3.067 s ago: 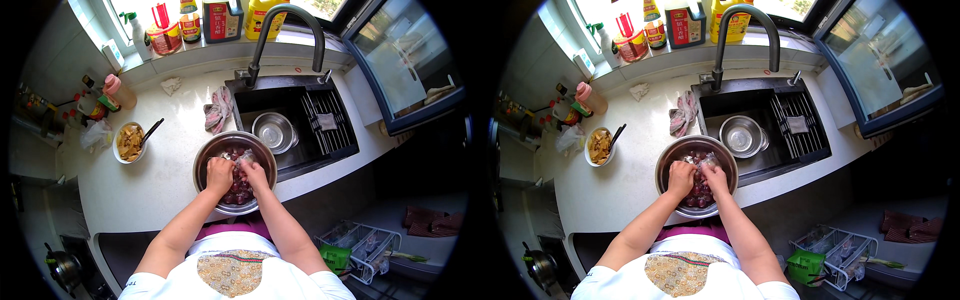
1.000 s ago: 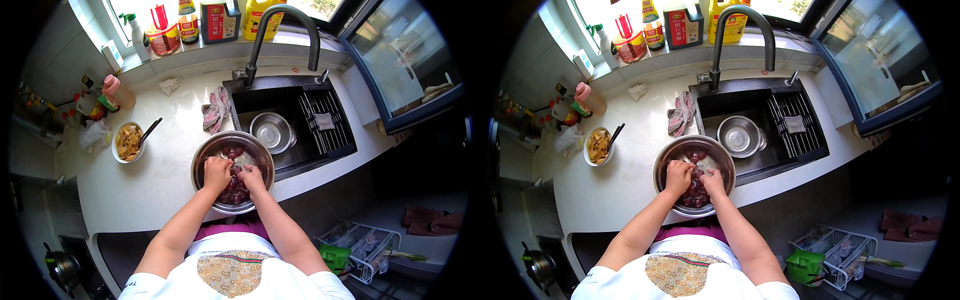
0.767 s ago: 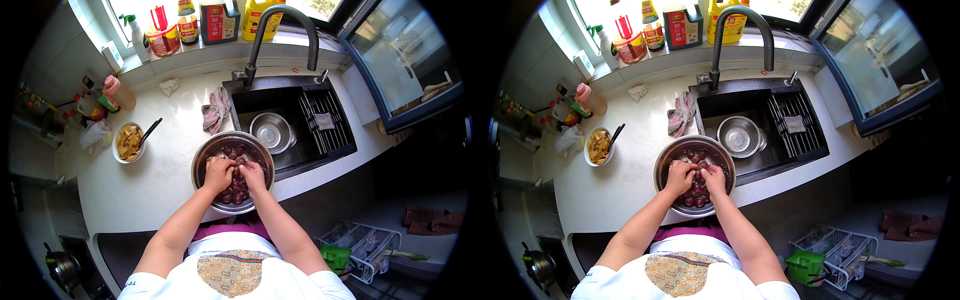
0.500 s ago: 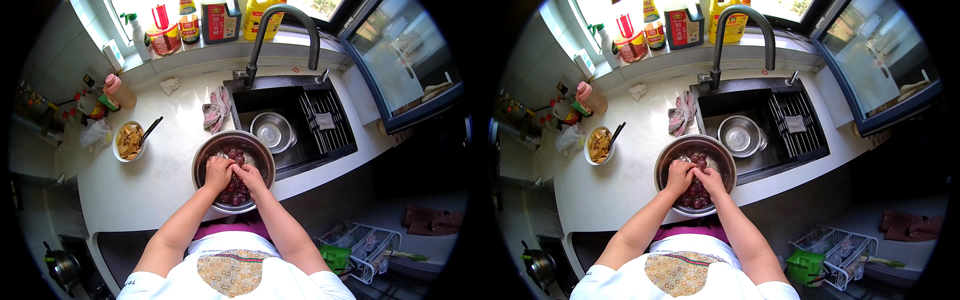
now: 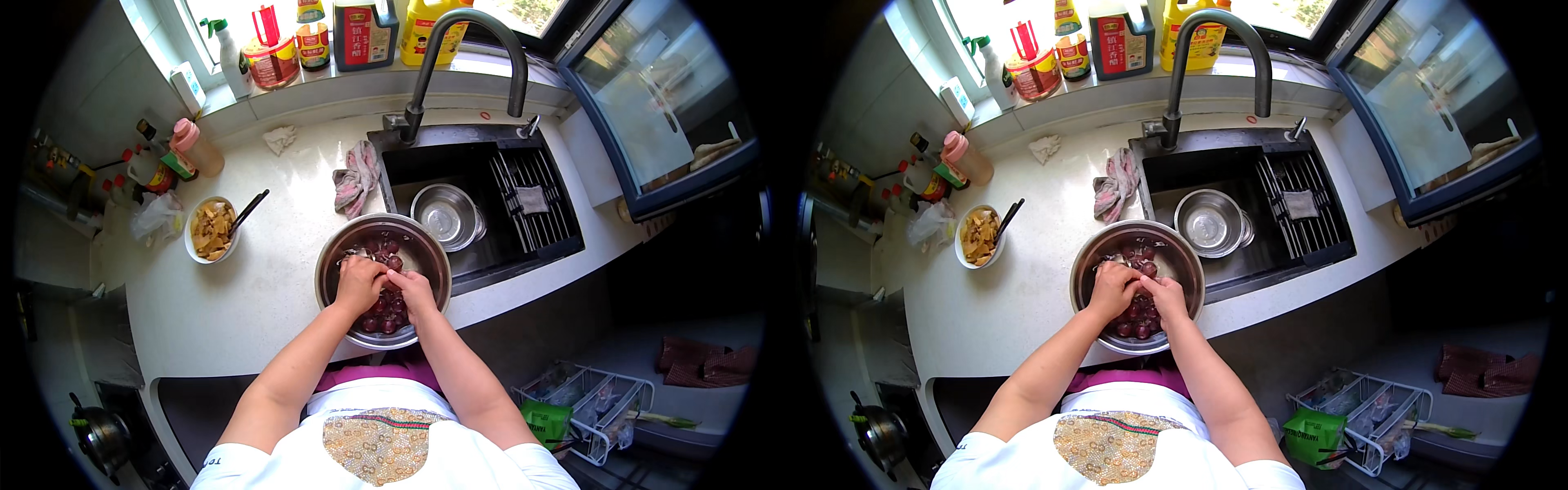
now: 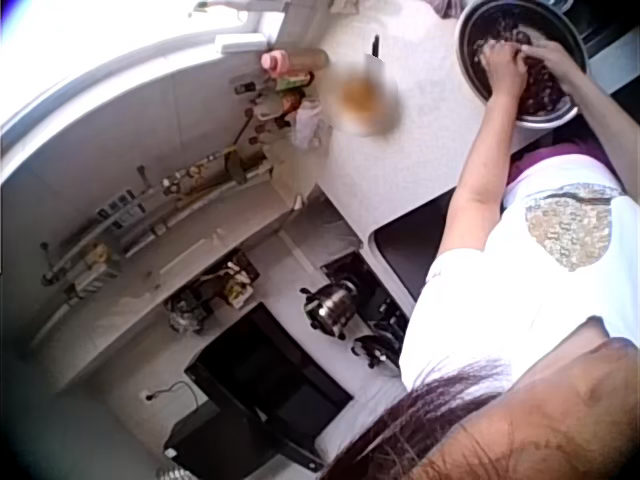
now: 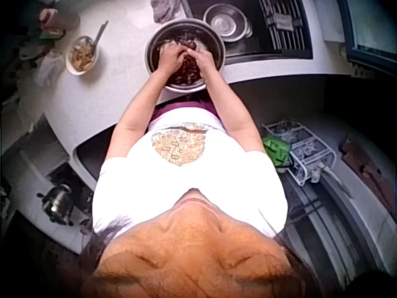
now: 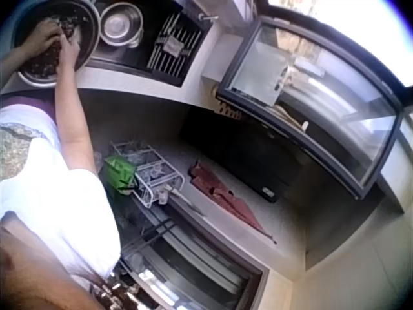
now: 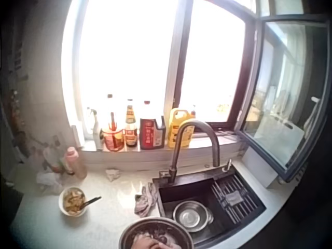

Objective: The person washes a bowl of red grapes in a kitchen sink. They rinse the grapes under running water, agitate them by hand, and then drain the water from the bowl.

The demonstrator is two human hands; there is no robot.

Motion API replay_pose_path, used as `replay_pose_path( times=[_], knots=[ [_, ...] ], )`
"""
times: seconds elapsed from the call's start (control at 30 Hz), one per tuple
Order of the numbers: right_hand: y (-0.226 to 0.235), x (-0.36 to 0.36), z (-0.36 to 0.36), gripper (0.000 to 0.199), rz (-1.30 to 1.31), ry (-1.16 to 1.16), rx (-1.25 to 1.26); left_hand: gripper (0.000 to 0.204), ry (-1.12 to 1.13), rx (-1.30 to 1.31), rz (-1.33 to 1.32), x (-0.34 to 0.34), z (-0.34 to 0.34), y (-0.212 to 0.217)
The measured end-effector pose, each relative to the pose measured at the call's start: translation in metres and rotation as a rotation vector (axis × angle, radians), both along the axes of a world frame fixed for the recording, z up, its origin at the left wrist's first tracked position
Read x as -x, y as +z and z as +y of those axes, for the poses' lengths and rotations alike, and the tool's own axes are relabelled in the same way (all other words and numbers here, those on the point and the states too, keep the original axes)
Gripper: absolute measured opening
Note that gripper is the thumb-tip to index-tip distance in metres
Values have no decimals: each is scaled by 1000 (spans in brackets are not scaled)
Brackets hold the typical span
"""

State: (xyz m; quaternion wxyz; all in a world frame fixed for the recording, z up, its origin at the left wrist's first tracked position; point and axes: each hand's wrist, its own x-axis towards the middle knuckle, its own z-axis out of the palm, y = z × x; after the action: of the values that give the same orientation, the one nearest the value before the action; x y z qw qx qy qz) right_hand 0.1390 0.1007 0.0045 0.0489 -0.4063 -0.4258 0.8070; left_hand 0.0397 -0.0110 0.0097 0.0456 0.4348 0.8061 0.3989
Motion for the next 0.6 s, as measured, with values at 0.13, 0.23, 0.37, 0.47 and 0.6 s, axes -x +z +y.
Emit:
replay_pose_path(
  times=[0.13,0.23,0.37,0.47,0.6],
  knots=[
    [-10,-4,8,9,42,-19,72,9,17,-9,15,-3,1,3],
    [-3,-6,9,10,15,-61,182,10,48,-21,16,-2,1,0],
    [14,-4,3,13,-19,7,52,11,48,-18,3,-1,1,1],
    [7,-2,7,15,-37,3,98,11,18,4,42,-1,2,5],
    [7,-2,1,15,4,15,62,10,13,21,41,-1,1,6]
  ],
)
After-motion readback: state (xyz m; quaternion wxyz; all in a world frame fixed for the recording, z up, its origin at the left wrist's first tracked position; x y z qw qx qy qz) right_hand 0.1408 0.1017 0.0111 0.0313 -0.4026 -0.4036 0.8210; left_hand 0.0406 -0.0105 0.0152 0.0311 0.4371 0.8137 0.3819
